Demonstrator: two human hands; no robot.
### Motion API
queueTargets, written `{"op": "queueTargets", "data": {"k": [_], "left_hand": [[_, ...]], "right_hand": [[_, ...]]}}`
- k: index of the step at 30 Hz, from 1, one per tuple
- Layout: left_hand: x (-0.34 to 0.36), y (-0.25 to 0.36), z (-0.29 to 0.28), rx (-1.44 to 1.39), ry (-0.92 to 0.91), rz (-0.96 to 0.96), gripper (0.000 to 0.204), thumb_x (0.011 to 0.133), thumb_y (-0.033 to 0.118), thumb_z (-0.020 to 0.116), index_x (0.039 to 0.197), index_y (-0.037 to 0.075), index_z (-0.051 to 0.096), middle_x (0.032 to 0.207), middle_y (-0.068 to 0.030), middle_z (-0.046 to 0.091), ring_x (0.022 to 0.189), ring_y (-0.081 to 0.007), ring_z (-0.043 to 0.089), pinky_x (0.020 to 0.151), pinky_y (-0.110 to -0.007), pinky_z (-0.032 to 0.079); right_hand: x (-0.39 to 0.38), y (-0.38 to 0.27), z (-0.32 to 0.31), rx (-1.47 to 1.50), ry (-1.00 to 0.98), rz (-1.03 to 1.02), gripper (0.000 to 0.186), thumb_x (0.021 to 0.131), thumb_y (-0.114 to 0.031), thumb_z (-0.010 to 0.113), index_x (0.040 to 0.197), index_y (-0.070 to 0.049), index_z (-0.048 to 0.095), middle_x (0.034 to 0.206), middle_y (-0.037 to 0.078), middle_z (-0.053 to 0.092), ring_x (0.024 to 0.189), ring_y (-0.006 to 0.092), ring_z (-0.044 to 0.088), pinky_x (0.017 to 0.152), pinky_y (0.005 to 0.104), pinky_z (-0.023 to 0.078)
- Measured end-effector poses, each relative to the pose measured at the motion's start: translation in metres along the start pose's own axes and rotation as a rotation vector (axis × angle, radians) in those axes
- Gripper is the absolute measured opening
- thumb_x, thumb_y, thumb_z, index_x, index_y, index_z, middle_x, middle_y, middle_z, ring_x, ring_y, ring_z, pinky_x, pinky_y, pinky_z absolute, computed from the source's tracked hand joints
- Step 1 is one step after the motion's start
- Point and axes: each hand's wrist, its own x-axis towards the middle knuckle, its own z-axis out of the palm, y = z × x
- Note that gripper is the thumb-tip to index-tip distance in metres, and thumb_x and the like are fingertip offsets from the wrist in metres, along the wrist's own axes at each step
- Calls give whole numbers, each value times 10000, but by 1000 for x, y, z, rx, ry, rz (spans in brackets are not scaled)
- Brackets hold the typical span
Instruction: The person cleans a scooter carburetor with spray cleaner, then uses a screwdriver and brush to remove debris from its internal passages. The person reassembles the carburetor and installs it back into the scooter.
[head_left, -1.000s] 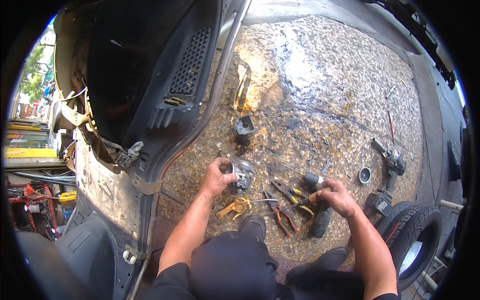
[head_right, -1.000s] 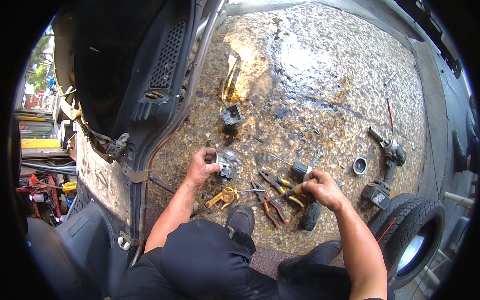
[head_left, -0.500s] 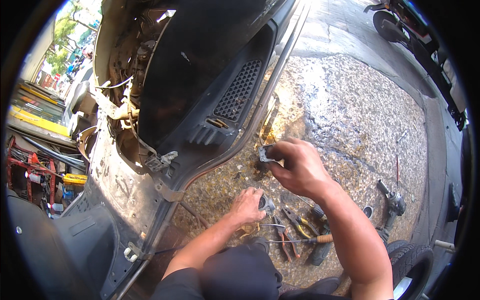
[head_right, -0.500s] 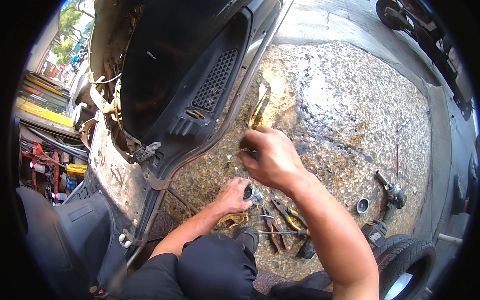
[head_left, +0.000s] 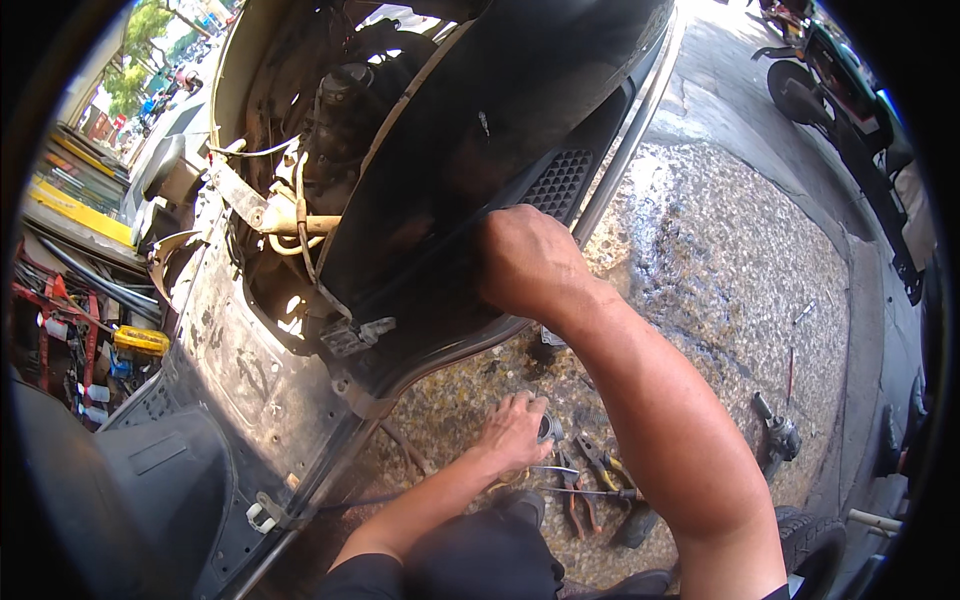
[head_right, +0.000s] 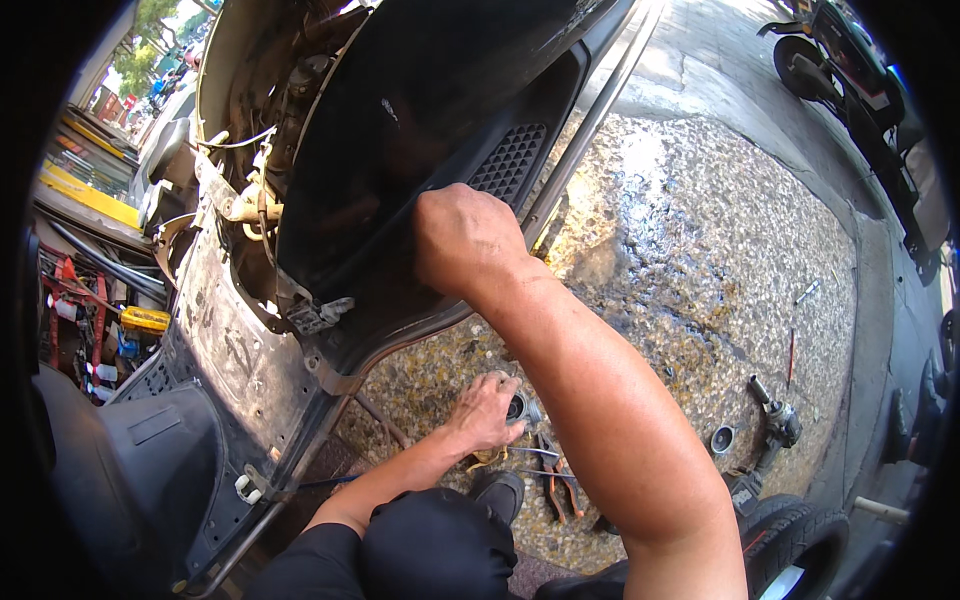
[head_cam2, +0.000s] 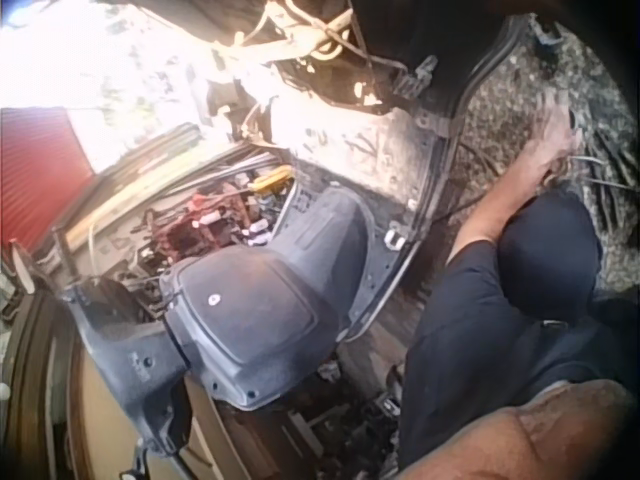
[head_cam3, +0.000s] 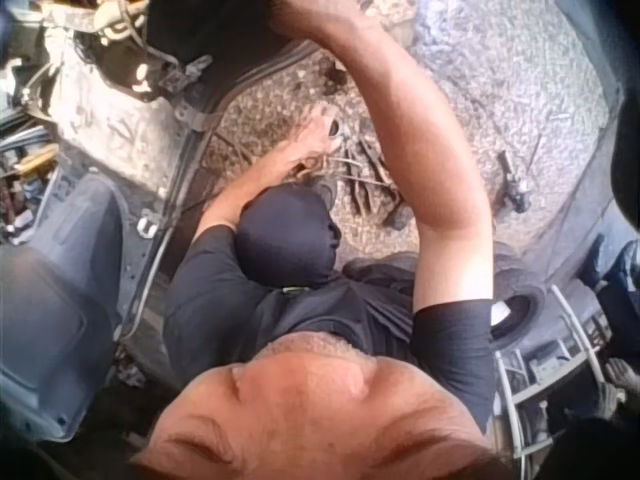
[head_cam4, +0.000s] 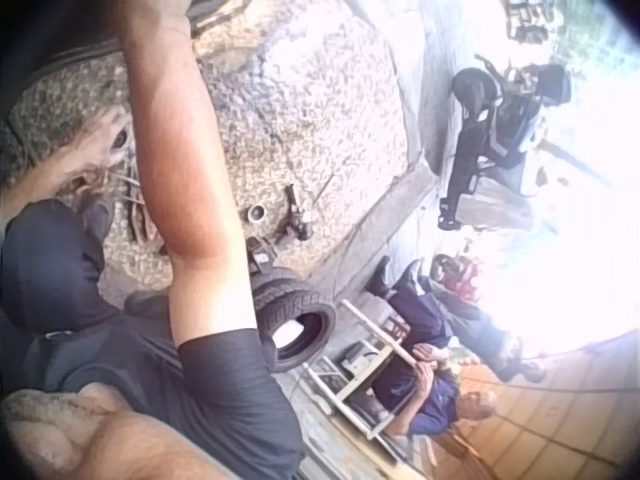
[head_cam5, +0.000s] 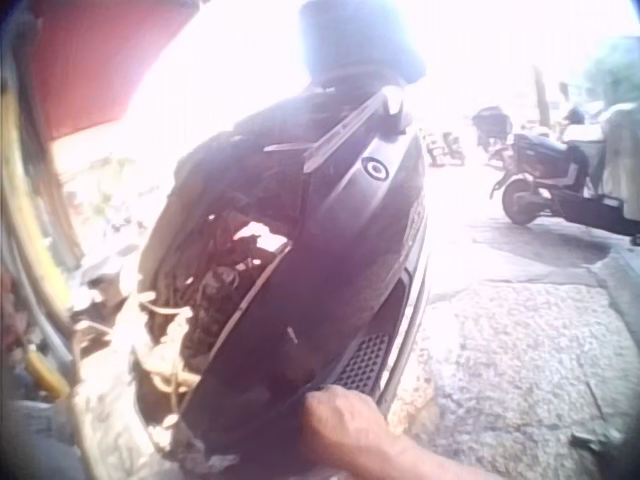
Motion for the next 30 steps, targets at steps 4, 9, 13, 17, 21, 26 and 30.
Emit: {"op": "queueTargets", "data": {"k": [4,9,13,17,21,26,30], "left_hand": [[-2,-1,-2,-88,223,64,616,791,317,729,1295,15,543,1303,-219,526,1219,-379,503,1033,-482,421],[-6,6,-18,-236,312,123,564,833,289,692,1293,-3,549,1269,-220,551,1154,-377,566,996,-447,475],[-8,15,-33,-433,321,144,452,825,205,710,1203,-3,578,1167,-221,593,1038,-367,628,918,-430,518],[-9,16,-46,-569,275,152,443,815,201,708,1197,14,581,1106,-183,616,945,-307,639,853,-398,526],[-11,16,-57,-718,299,149,418,795,169,723,1161,12,595,1001,-137,649,843,-228,646,790,-339,526],[-17,20,-75,-1082,268,142,366,854,139,681,1176,-2,578,997,-96,673,885,-165,641,795,-339,523],[-25,21,-91,-1253,460,360,383,867,4,655,1216,21,498,1043,-44,625,932,-87,599,822,-254,490]], "right_hand": [[4,-6,-5,-3,-72,100,159,715,-74,650,817,26,719,868,239,693,879,376,691,762,429,563],[7,-10,-8,45,-110,143,198,719,-89,628,846,31,723,886,248,690,905,387,682,793,436,553],[9,-11,-6,16,-66,147,222,753,-168,635,814,29,719,836,261,673,861,404,673,762,461,543],[1,-13,-2,-40,-34,67,285,820,-251,612,770,14,705,780,259,657,796,416,663,711,473,532],[-6,-13,-1,-116,-20,12,234,773,-225,635,751,0,696,772,232,665,774,399,667,695,468,535],[-22,-18,-9,-101,179,-98,232,740,-188,638,827,22,684,791,221,670,784,397,668,699,459,537],[-79,-15,-23,239,11,-13,209,722,-128,636,849,36,666,770,212,669,747,366,671,691,427,532]]}}
